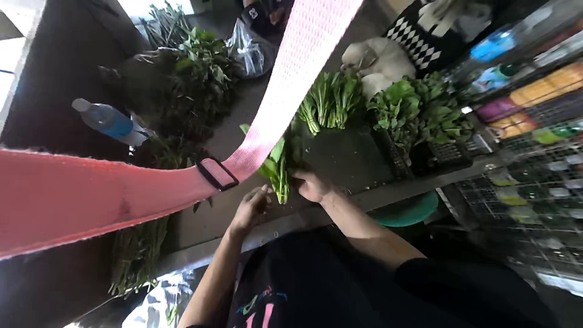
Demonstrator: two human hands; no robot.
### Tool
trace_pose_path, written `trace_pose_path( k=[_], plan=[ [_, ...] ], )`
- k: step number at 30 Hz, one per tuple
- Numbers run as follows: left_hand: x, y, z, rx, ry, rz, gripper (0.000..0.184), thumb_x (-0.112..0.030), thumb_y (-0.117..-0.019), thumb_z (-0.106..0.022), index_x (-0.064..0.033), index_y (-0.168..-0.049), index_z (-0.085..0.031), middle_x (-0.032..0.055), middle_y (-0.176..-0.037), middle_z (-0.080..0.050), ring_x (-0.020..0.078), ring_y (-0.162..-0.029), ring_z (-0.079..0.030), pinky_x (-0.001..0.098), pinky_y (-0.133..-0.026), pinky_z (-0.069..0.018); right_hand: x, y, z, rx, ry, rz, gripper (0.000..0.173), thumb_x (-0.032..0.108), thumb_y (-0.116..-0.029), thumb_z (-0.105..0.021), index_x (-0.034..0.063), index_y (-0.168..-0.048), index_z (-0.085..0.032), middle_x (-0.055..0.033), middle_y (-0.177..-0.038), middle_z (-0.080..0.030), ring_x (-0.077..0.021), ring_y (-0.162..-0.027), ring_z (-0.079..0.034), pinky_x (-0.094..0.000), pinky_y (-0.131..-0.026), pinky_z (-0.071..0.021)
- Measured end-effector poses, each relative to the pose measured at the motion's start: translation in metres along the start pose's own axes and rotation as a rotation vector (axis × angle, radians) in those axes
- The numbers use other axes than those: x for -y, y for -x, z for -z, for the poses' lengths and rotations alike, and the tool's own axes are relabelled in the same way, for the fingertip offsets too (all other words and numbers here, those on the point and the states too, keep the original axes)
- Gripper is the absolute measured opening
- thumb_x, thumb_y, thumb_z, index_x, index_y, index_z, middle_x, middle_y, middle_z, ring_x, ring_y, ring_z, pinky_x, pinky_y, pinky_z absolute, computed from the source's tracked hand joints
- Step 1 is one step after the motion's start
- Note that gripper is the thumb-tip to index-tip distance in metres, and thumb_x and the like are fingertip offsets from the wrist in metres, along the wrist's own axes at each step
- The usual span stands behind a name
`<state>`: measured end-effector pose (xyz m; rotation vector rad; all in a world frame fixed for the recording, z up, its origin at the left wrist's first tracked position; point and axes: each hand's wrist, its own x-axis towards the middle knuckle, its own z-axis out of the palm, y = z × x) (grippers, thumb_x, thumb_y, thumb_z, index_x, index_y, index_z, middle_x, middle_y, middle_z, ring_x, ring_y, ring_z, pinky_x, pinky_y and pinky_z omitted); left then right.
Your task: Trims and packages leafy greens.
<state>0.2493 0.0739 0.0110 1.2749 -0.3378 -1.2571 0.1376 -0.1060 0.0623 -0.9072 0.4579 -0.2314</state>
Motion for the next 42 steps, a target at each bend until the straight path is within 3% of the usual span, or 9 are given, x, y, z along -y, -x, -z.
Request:
trace_pose_path(
  k=[3,6,10,15,20,25,29,33,42],
  plan=[
    [-0.008,-0.001,-0.001,0.080,0.030,-0.150,0.052,-0.039,-0.0964,-0.064,-0.0008,-0.130,-0.054,0.0129,-0.116,-0.069,0.0256,-0.103,-0.070,0.0449,-0.091,-0.0602,0.008,0.005,0.003,-0.043,0.021,0.047,0.042,0.018,-0.0911,-0.064,0.0142,-0.132,-0.056,-0.0052,-0.113,-0.071,-0.0170,-0.102,-0.069,-0.0394,-0.091,-0.0591],
    [-0.016,-0.005,-0.019,0.111,-0.005,-0.205,0.047,-0.029,-0.0898,-0.076,-0.0007,-0.123,-0.057,0.0119,-0.112,-0.070,0.0231,-0.099,-0.071,0.0422,-0.091,-0.0606,0.002,0.008,0.003,-0.034,-0.002,0.094,0.039,0.014,-0.0919,-0.062,0.0130,-0.130,-0.058,-0.0067,-0.113,-0.071,-0.0175,-0.102,-0.069,-0.0396,-0.090,-0.0592],
    [-0.016,-0.013,-0.035,0.132,0.011,-0.229,0.041,-0.016,-0.0923,-0.073,0.0025,-0.124,-0.054,0.0159,-0.107,-0.071,0.0257,-0.095,-0.072,0.0415,-0.087,-0.0616,-0.001,0.012,0.004,-0.067,-0.028,0.099,0.036,0.021,-0.0932,-0.063,0.0115,-0.128,-0.058,-0.0085,-0.110,-0.072,-0.0192,-0.101,-0.070,-0.0400,-0.090,-0.0594],
    [-0.022,-0.012,-0.034,0.212,0.065,-0.179,0.038,-0.017,-0.0971,-0.067,0.0024,-0.127,-0.055,0.0146,-0.110,-0.072,0.0253,-0.099,-0.072,0.0424,-0.091,-0.0604,0.007,0.014,0.012,-0.099,0.030,0.060,0.041,0.022,-0.0920,-0.057,0.0106,-0.131,-0.056,-0.0090,-0.115,-0.070,-0.0195,-0.105,-0.069,-0.0406,-0.094,-0.0572],
    [-0.017,-0.015,-0.029,0.112,0.368,0.052,0.027,-0.010,-0.1040,-0.052,0.0023,-0.128,-0.056,0.0146,-0.107,-0.071,0.0230,-0.094,-0.071,0.0386,-0.088,-0.0608,0.001,0.016,0.018,-0.265,0.846,0.279,0.052,0.027,-0.1019,-0.061,0.0030,-0.146,-0.048,-0.0138,-0.131,-0.064,-0.0197,-0.111,-0.067,-0.0378,-0.094,-0.0580],
    [0.008,-0.015,-0.015,-0.001,0.424,0.152,0.024,-0.010,-0.1068,-0.049,0.0006,-0.128,-0.055,0.0137,-0.104,-0.071,0.0215,-0.090,-0.072,0.0379,-0.086,-0.0613,-0.030,0.031,0.014,-0.087,1.200,0.473,0.012,0.012,-0.0923,-0.072,0.0038,-0.101,-0.076,-0.0076,-0.102,-0.072,-0.0118,-0.092,-0.070,-0.0295,-0.084,-0.0614],
    [0.020,-0.015,-0.014,-0.138,0.218,0.152,0.027,-0.012,-0.1027,-0.059,0.0042,-0.125,-0.055,0.0146,-0.100,-0.070,0.0222,-0.087,-0.071,0.0393,-0.081,-0.0621,-0.055,0.029,0.013,-0.049,1.318,0.450,0.016,0.016,-0.0972,-0.067,0.0053,-0.101,-0.077,-0.0083,-0.105,-0.074,-0.0152,-0.100,-0.071,-0.0313,-0.093,-0.0585],
    [0.025,-0.017,-0.009,-0.245,-0.034,0.123,0.026,-0.012,-0.0972,-0.068,0.0048,-0.115,-0.060,0.0117,-0.087,-0.070,0.0187,-0.074,-0.069,0.0346,-0.069,-0.0616,-0.069,0.021,0.021,0.006,1.428,0.497,0.018,0.018,-0.0989,-0.064,0.0058,-0.100,-0.076,-0.0090,-0.101,-0.074,-0.0196,-0.094,-0.071,-0.0351,-0.087,-0.0594],
    [0.035,-0.027,0.002,-0.387,0.013,0.154,0.024,-0.018,-0.1003,-0.066,0.0028,-0.110,-0.060,0.0108,-0.086,-0.069,0.0164,-0.073,-0.068,0.0325,-0.069,-0.0607,-0.103,-0.016,0.032,0.000,1.360,0.631,0.013,0.014,-0.0939,-0.067,0.0063,-0.098,-0.075,-0.0098,-0.101,-0.073,-0.0208,-0.099,-0.070,-0.0335,-0.091,-0.0576]
  ],
)
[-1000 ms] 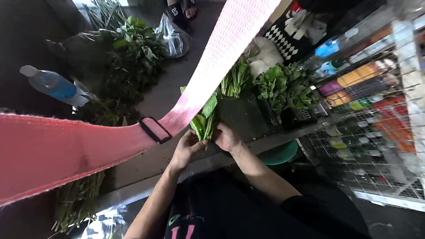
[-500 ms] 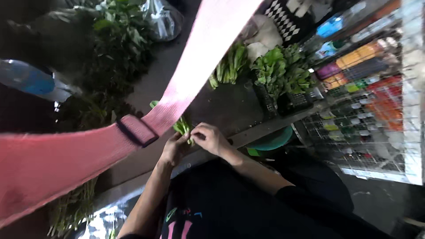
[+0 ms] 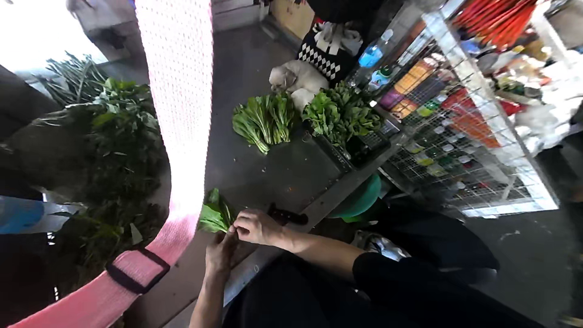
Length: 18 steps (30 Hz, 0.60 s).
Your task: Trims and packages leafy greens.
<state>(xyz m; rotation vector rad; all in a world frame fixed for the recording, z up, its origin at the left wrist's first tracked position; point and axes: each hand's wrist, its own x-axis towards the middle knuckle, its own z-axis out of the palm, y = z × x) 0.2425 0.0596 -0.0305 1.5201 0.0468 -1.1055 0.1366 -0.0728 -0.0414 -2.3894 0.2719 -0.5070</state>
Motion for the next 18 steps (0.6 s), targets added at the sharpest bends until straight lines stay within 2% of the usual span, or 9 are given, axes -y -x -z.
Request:
trace_pose_path(
  k=[2,5,7,10,11,14,18],
  plan=[
    [0.003,-0.002,0.004,-0.013,-0.006,-0.010,0.025,-0.018,-0.1001,-0.067,0.0034,-0.112,-0.060,0.0117,-0.089,-0.069,0.0176,-0.075,-0.069,0.0337,-0.070,-0.0614,0.000,0.000,0.001,0.018,-0.163,-0.102,0.013,0.012,-0.0916,-0.069,0.0027,-0.098,-0.075,-0.0132,-0.105,-0.072,-0.0220,-0.103,-0.069,-0.0333,-0.095,-0.0554],
    [0.006,-0.008,0.012,-0.066,0.054,0.033,0.031,-0.018,-0.1014,-0.065,0.0042,-0.121,-0.057,0.0152,-0.096,-0.069,0.0206,-0.080,-0.070,0.0366,-0.073,-0.0620,0.001,-0.007,0.010,0.095,-0.367,-0.234,0.016,0.008,-0.0908,-0.068,-0.0037,-0.101,-0.071,-0.0177,-0.102,-0.068,-0.0207,-0.094,-0.065,-0.0292,-0.086,-0.0541],
    [0.005,-0.009,0.016,-0.071,0.084,0.065,0.033,-0.019,-0.1018,-0.064,0.0046,-0.123,-0.056,0.0162,-0.099,-0.069,0.0218,-0.081,-0.071,0.0374,-0.074,-0.0626,-0.004,-0.008,0.007,0.144,-0.363,-0.212,0.016,0.010,-0.0928,-0.067,-0.0026,-0.102,-0.071,-0.0173,-0.102,-0.068,-0.0206,-0.093,-0.065,-0.0294,-0.086,-0.0541],
    [-0.001,-0.009,0.014,0.011,0.074,0.046,0.025,-0.017,-0.1018,-0.064,0.0032,-0.115,-0.057,0.0125,-0.091,-0.069,0.0193,-0.077,-0.069,0.0352,-0.072,-0.0617,-0.004,-0.009,0.005,0.190,-0.306,-0.193,0.023,0.015,-0.0982,-0.066,-0.0005,-0.113,-0.073,-0.0174,-0.112,-0.071,-0.0238,-0.109,-0.067,-0.0341,-0.101,-0.0519],
    [-0.001,-0.010,0.013,0.036,0.059,0.033,0.025,-0.018,-0.1021,-0.063,0.0027,-0.115,-0.057,0.0119,-0.090,-0.068,0.0191,-0.077,-0.069,0.0352,-0.072,-0.0609,-0.003,-0.010,0.004,0.191,-0.286,-0.203,0.023,0.016,-0.0983,-0.066,-0.0009,-0.113,-0.074,-0.0177,-0.112,-0.072,-0.0248,-0.110,-0.067,-0.0355,-0.102,-0.0516],
    [-0.001,-0.013,0.009,0.011,-0.038,-0.023,0.030,-0.021,-0.0993,-0.068,0.0025,-0.116,-0.059,0.0127,-0.089,-0.069,0.0195,-0.075,-0.069,0.0356,-0.068,-0.0610,0.000,-0.009,0.003,0.153,-0.209,-0.186,0.019,0.013,-0.0976,-0.065,-0.0023,-0.102,-0.075,-0.0172,-0.103,-0.072,-0.0250,-0.100,-0.070,-0.0359,-0.094,-0.0553],
    [0.003,-0.018,0.004,-0.031,-0.186,-0.061,0.041,-0.028,-0.0962,-0.073,0.0034,-0.120,-0.060,0.0157,-0.097,-0.069,0.0221,-0.082,-0.069,0.0404,-0.073,-0.0614,0.001,-0.005,0.003,0.092,-0.117,-0.161,0.017,0.012,-0.0953,-0.065,-0.0010,-0.101,-0.074,-0.0158,-0.102,-0.072,-0.0247,-0.097,-0.071,-0.0367,-0.090,-0.0577]
  ],
)
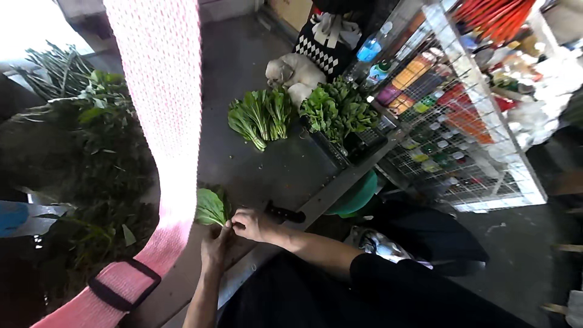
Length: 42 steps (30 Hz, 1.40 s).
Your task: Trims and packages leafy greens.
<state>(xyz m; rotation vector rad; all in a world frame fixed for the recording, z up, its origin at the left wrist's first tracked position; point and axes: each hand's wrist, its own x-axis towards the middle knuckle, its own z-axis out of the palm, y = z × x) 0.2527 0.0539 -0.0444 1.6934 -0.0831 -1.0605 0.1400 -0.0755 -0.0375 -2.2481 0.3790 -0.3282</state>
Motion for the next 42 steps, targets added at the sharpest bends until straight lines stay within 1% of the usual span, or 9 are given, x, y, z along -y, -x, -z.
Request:
trace_pose_path(
  k=[7,12,18,22,25,30,35,38,42],
  plan=[
    [-0.005,-0.003,-0.008,0.043,0.146,0.054,0.028,-0.019,-0.1010,-0.064,0.0035,-0.117,-0.060,0.0130,-0.092,-0.068,0.0193,-0.076,-0.068,0.0362,-0.069,-0.0598,-0.002,0.000,0.004,0.051,-0.116,-0.097,0.018,0.011,-0.0928,-0.067,-0.0003,-0.104,-0.074,-0.0167,-0.106,-0.071,-0.0244,-0.104,-0.068,-0.0355,-0.096,-0.0544],
    [0.015,-0.016,-0.004,-0.012,-0.180,-0.076,0.044,-0.027,-0.0945,-0.074,0.0012,-0.127,-0.062,0.0164,-0.105,-0.070,0.0239,-0.089,-0.070,0.0458,-0.080,-0.0596,-0.020,-0.006,0.050,0.191,-0.036,-0.138,0.022,0.018,-0.0996,-0.065,0.0005,-0.111,-0.074,-0.0172,-0.109,-0.071,-0.0242,-0.102,-0.069,-0.0354,-0.096,-0.0552],
    [0.036,-0.010,-0.002,-0.175,-0.525,-0.142,0.058,-0.040,-0.0915,-0.075,-0.0081,-0.138,-0.060,0.0199,-0.114,-0.071,0.0378,-0.104,-0.069,0.0654,-0.091,-0.0522,-0.091,-0.036,0.245,-0.183,0.148,-0.476,0.025,0.019,-0.1025,-0.063,0.0024,-0.119,-0.072,-0.0141,-0.120,-0.071,-0.0217,-0.110,-0.070,-0.0408,-0.101,-0.0554],
    [0.056,-0.013,-0.007,-0.231,-0.500,-0.191,0.063,-0.047,-0.0895,-0.072,-0.0094,-0.139,-0.059,0.0195,-0.115,-0.071,0.0376,-0.102,-0.069,0.0663,-0.089,-0.0521,-0.159,-0.053,0.377,-0.610,0.113,-0.535,0.029,0.022,-0.1043,-0.059,0.0006,-0.123,-0.067,-0.0142,-0.110,-0.072,-0.0208,-0.094,-0.072,-0.0409,-0.088,-0.0615],
    [0.062,-0.013,-0.012,-0.302,-0.460,-0.201,0.066,-0.052,-0.0880,-0.067,-0.0077,-0.137,-0.060,0.0210,-0.114,-0.070,0.0373,-0.101,-0.069,0.0651,-0.087,-0.0519,-0.212,-0.067,0.437,-0.752,0.085,-0.596,0.031,0.023,-0.1051,-0.059,0.0009,-0.125,-0.065,-0.0157,-0.111,-0.070,-0.0221,-0.095,-0.070,-0.0407,-0.089,-0.0590],
    [0.070,-0.025,-0.013,-0.362,-0.480,-0.193,0.077,-0.068,-0.0873,-0.056,-0.0075,-0.135,-0.060,0.0215,-0.110,-0.071,0.0351,-0.097,-0.069,0.0627,-0.084,-0.0531,-0.283,-0.095,0.480,-0.761,0.081,-0.704,0.037,0.025,-0.1070,-0.055,-0.0016,-0.132,-0.062,-0.0215,-0.124,-0.066,-0.0279,-0.112,-0.067,-0.0431,-0.099,-0.0543],
    [0.134,-0.056,0.004,-0.434,-0.480,-0.214,0.076,-0.079,-0.0865,-0.051,-0.0183,-0.131,-0.063,0.0115,-0.105,-0.072,0.0264,-0.089,-0.070,0.0582,-0.078,-0.0560,-0.312,-0.135,0.489,-0.479,0.117,-1.007,0.067,0.054,-0.1063,-0.046,-0.0028,-0.139,-0.057,-0.0219,-0.146,-0.056,-0.0331,-0.135,-0.054,-0.0544,-0.110,-0.0426],
    [0.133,-0.057,-0.001,-0.464,-0.367,-0.220,0.073,-0.074,-0.0894,-0.054,-0.0140,-0.130,-0.063,0.0140,-0.106,-0.071,0.0247,-0.089,-0.069,0.0538,-0.078,-0.0569,-0.316,-0.144,0.482,-0.402,0.191,-1.060,0.077,0.063,-0.1032,-0.044,-0.0044,-0.138,-0.057,-0.0270,-0.146,-0.053,-0.0384,-0.136,-0.050,-0.0602,-0.110,-0.0397],
    [0.118,-0.051,-0.013,-0.496,-0.254,-0.218,0.071,-0.071,-0.0898,-0.055,-0.0113,-0.127,-0.065,0.0137,-0.104,-0.070,0.0212,-0.086,-0.069,0.0491,-0.076,-0.0578,-0.304,-0.150,0.474,-0.372,0.262,-1.075,0.077,0.065,-0.1030,-0.041,-0.0003,-0.138,-0.059,-0.0238,-0.142,-0.058,-0.0348,-0.133,-0.055,-0.0547,-0.110,-0.0445]
  ],
)
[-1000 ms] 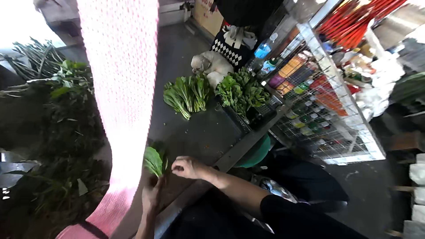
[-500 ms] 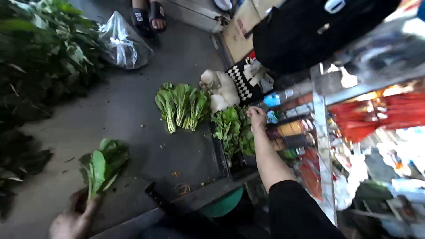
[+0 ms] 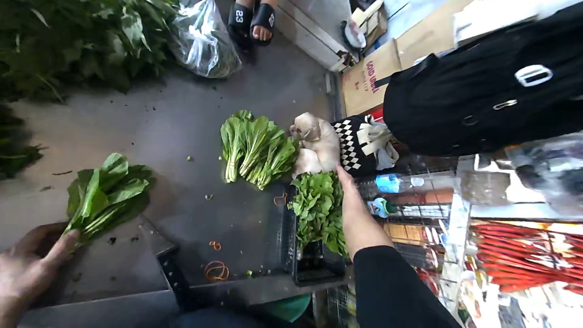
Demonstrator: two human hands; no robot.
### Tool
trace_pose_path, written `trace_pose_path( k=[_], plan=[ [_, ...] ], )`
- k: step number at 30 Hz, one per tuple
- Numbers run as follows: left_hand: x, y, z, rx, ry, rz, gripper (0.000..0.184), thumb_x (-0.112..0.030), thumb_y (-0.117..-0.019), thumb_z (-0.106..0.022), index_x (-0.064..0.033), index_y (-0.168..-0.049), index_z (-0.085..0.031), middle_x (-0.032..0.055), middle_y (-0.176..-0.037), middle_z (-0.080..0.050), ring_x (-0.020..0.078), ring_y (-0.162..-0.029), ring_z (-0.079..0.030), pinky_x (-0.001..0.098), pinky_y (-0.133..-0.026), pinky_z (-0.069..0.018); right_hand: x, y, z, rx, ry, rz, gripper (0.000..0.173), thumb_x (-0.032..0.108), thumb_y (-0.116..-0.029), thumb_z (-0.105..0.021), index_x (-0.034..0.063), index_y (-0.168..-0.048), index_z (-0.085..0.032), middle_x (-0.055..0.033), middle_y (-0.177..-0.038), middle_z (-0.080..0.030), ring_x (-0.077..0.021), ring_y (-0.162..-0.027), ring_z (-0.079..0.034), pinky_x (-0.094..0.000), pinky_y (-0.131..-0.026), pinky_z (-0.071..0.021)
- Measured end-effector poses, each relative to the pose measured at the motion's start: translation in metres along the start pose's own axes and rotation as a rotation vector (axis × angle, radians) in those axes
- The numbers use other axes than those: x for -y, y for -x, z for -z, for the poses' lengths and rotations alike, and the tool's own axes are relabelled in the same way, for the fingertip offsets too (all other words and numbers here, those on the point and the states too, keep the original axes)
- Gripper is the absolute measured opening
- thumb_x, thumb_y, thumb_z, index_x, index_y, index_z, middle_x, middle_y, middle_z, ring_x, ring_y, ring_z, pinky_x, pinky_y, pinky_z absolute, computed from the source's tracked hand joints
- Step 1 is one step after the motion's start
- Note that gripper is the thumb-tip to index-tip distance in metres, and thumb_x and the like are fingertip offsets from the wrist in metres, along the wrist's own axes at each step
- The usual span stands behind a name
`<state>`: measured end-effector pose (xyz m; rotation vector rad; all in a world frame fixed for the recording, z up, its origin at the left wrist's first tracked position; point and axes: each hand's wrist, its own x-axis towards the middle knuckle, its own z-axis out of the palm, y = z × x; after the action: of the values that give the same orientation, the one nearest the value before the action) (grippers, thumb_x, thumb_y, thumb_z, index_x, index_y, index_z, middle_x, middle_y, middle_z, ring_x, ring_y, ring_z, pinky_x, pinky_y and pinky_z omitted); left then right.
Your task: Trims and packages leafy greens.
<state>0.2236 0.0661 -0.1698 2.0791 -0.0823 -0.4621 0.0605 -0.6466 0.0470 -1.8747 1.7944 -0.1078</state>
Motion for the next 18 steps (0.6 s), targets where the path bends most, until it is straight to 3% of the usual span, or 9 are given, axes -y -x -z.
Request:
trace_pose_path(
  k=[3,5,9,11,14,18],
  plan=[
    [-0.019,0.005,0.002,-0.015,0.012,0.004,0.071,-0.069,-0.0907,-0.055,-0.0078,-0.125,-0.064,0.0149,-0.100,-0.069,0.0202,-0.080,-0.067,0.0476,-0.073,-0.0569,-0.008,-0.007,-0.003,0.017,-0.085,0.019,0.078,0.065,-0.1005,-0.048,-0.0025,-0.138,-0.057,-0.0265,-0.143,-0.055,-0.0362,-0.133,-0.053,-0.0555,-0.110,-0.0426],
    [-0.043,0.011,0.003,0.004,0.048,0.022,0.066,-0.058,-0.0941,-0.056,0.0001,-0.124,-0.062,0.0202,-0.101,-0.067,0.0243,-0.082,-0.065,0.0506,-0.076,-0.0542,-0.016,-0.003,0.000,0.049,-0.117,0.072,0.077,0.066,-0.0987,-0.052,0.0004,-0.138,-0.059,-0.0229,-0.143,-0.057,-0.0335,-0.134,-0.053,-0.0546,-0.111,-0.0426],
    [-0.057,0.013,0.004,0.034,0.095,0.066,0.057,-0.046,-0.0970,-0.055,0.0035,-0.126,-0.058,0.0165,-0.101,-0.063,0.0174,-0.078,-0.059,0.0419,-0.074,-0.0523,-0.032,-0.001,0.007,0.142,-0.162,0.109,0.074,0.072,-0.0950,-0.052,0.0110,-0.135,-0.064,-0.0148,-0.135,-0.065,-0.0297,-0.127,-0.060,-0.0562,-0.104,-0.0492],
    [-0.050,0.011,0.004,0.032,0.082,0.044,0.059,-0.051,-0.0961,-0.056,0.0010,-0.126,-0.059,0.0165,-0.101,-0.066,0.0190,-0.079,-0.062,0.0445,-0.074,-0.0539,-0.033,0.003,0.012,0.121,-0.097,0.131,0.070,0.070,-0.0976,-0.049,0.0117,-0.133,-0.067,-0.0169,-0.135,-0.065,-0.0339,-0.127,-0.059,-0.0619,-0.103,-0.0463],
    [0.001,-0.003,0.002,0.020,-0.012,-0.099,0.069,-0.070,-0.0947,-0.052,-0.0099,-0.125,-0.065,0.0128,-0.097,-0.071,0.0206,-0.075,-0.069,0.0473,-0.067,-0.0590,-0.033,0.017,0.010,-0.008,-0.165,0.254,0.055,0.056,-0.1067,-0.042,0.0136,-0.122,-0.074,-0.0082,-0.125,-0.072,-0.0260,-0.121,-0.064,-0.0550,-0.101,-0.0488],
    [-0.026,0.002,0.006,-0.009,-0.086,0.056,0.074,-0.077,-0.0868,-0.051,-0.0141,-0.121,-0.067,0.0160,-0.097,-0.071,0.0317,-0.079,-0.069,0.0614,-0.072,-0.0546,-0.024,0.053,0.015,-0.165,-0.116,0.381,0.042,0.038,-0.1093,-0.049,0.0070,-0.116,-0.076,-0.0107,-0.119,-0.074,-0.0271,-0.114,-0.067,-0.0535,-0.099,-0.0484]
  ],
)
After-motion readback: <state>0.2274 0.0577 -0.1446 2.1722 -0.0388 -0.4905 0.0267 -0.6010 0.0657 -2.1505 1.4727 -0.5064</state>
